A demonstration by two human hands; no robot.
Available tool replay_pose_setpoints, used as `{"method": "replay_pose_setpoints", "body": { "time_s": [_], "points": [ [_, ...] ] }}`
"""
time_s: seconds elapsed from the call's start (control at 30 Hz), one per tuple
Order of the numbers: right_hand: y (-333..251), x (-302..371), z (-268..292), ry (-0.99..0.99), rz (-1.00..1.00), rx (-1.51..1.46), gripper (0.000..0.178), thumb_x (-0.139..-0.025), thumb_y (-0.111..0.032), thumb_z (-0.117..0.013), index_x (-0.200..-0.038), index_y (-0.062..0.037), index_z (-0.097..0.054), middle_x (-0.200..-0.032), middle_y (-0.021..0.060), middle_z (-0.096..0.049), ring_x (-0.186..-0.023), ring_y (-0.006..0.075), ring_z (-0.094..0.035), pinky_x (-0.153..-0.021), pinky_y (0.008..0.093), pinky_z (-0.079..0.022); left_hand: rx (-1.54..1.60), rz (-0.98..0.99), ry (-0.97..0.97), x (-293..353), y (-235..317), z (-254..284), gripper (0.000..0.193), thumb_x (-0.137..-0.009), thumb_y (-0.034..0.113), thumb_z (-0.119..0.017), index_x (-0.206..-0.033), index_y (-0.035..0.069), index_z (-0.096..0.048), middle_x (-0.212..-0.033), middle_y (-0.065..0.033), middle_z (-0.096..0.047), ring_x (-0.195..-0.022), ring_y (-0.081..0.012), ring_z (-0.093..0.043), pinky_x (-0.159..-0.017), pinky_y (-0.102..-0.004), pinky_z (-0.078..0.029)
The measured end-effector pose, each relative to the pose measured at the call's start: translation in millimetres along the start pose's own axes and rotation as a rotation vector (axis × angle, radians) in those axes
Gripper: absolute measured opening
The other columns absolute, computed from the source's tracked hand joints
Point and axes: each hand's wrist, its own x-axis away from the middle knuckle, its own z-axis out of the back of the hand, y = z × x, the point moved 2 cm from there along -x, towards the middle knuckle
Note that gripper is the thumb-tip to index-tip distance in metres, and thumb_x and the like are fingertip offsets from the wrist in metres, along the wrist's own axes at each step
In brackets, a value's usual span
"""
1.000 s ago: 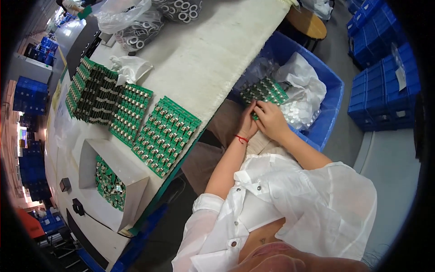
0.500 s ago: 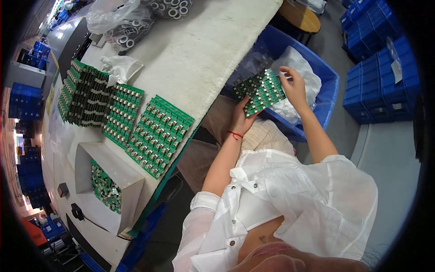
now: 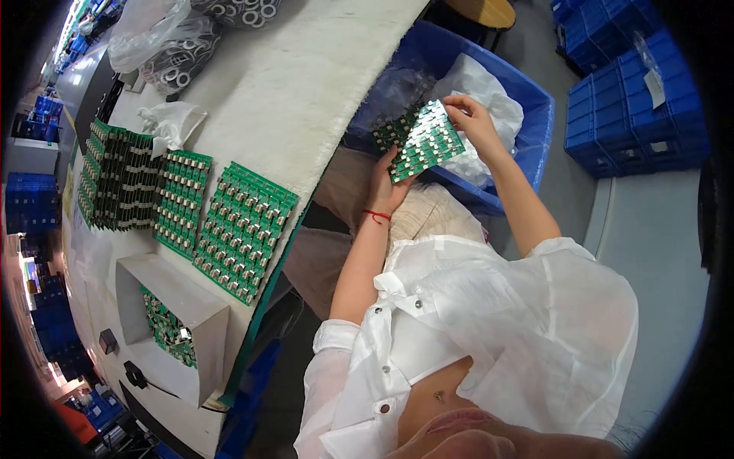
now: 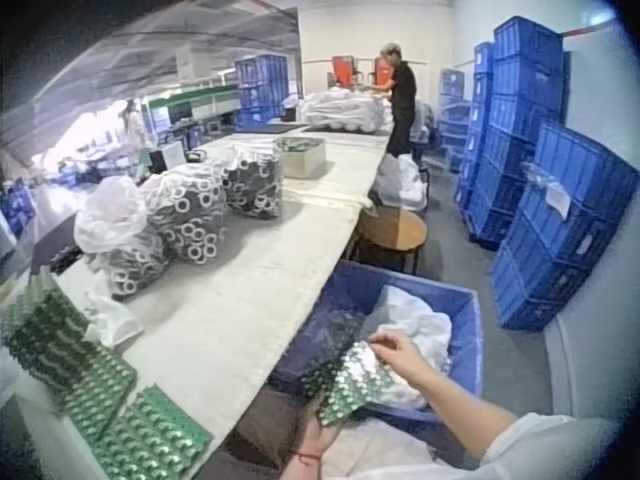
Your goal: The person assembles, checks, and sorts small circuit boards by hand, placing components onto the boards and then organizing the finished boards into a storage crate.
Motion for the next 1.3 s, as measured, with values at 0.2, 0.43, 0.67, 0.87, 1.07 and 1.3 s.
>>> {"method": "replay_pose_setpoints", "body": {
  "time_s": [0.2, 0.43, 0.67, 0.87, 1.07, 1.3],
  "points": [
    [16, 7, 1, 0.0, -0.207, -0.115, 0.033, -0.094, -0.02, -0.057, -0.121, -0.0025, -0.054, -0.099, 0.0035, -0.063, -0.083, 0.0094, -0.061, -0.07, 0.0242, -0.051, -0.008, 0.01, 0.002, -1, 0, -1, 0.04, -0.095, 0.026, -0.054, -0.123, -0.002, -0.05, -0.121, -0.0156, -0.058, -0.109, -0.028, -0.059, -0.093, -0.0436, -0.05],
    [17, 14, -5, -0.123, -0.387, -0.244, 0.036, -0.093, -0.016, -0.055, -0.125, 0.0, -0.045, -0.089, 0.0061, -0.06, -0.06, 0.0115, -0.061, -0.053, 0.0222, -0.053, 0.08, 0.002, 0.001, -3, 1, -2, 0.044, -0.094, 0.03, -0.055, -0.124, -0.002, -0.05, -0.119, -0.0178, -0.059, -0.11, -0.03, -0.058, -0.098, -0.0449, -0.048],
    [9, 14, -6, -0.158, -0.398, -0.218, 0.036, -0.091, -0.012, -0.051, -0.124, -0.0009, -0.045, -0.085, 0.0052, -0.059, -0.057, 0.0102, -0.06, -0.051, 0.0215, -0.05, 0.113, 0.043, 0.01, 1, 3, -6, 0.047, -0.092, 0.027, -0.055, -0.126, -0.005, -0.047, -0.123, -0.0212, -0.055, -0.114, -0.033, -0.055, -0.101, -0.0492, -0.044],
    [10, 16, -3, -0.298, -0.364, 0.022, 0.03, -0.089, -0.013, -0.046, -0.117, -0.0033, -0.053, -0.082, 0.0026, -0.061, -0.06, 0.0077, -0.058, -0.052, 0.0208, -0.048, 0.049, 0.051, -0.046, 6, 5, -5, 0.041, -0.086, 0.011, -0.056, -0.122, -0.007, -0.05, -0.121, -0.0195, -0.057, -0.113, -0.0334, -0.056, -0.099, -0.0506, -0.045],
    [13, 15, -4, -0.297, -0.349, 0.029, 0.025, -0.089, -0.011, -0.047, -0.111, -0.0034, -0.055, -0.081, 0.0025, -0.061, -0.059, 0.0075, -0.057, -0.056, 0.0218, -0.049, 0.046, 0.043, -0.086, 8, 4, -1, 0.042, -0.083, 0.005, -0.057, -0.123, -0.007, -0.048, -0.122, -0.0194, -0.056, -0.114, -0.0339, -0.055, -0.1, -0.0524, -0.046],
    [14, 14, -1, -0.31, -0.347, 0.02, 0.023, -0.088, -0.012, -0.049, -0.109, -0.0029, -0.055, -0.081, 0.0027, -0.06, -0.059, 0.0086, -0.057, -0.056, 0.0221, -0.049, 0.067, 0.049, -0.061, 7, 5, -2, 0.045, -0.083, 0.004, -0.06, -0.124, -0.006, -0.046, -0.122, -0.0195, -0.054, -0.114, -0.034, -0.055, -0.099, -0.0529, -0.047]
  ]
}}
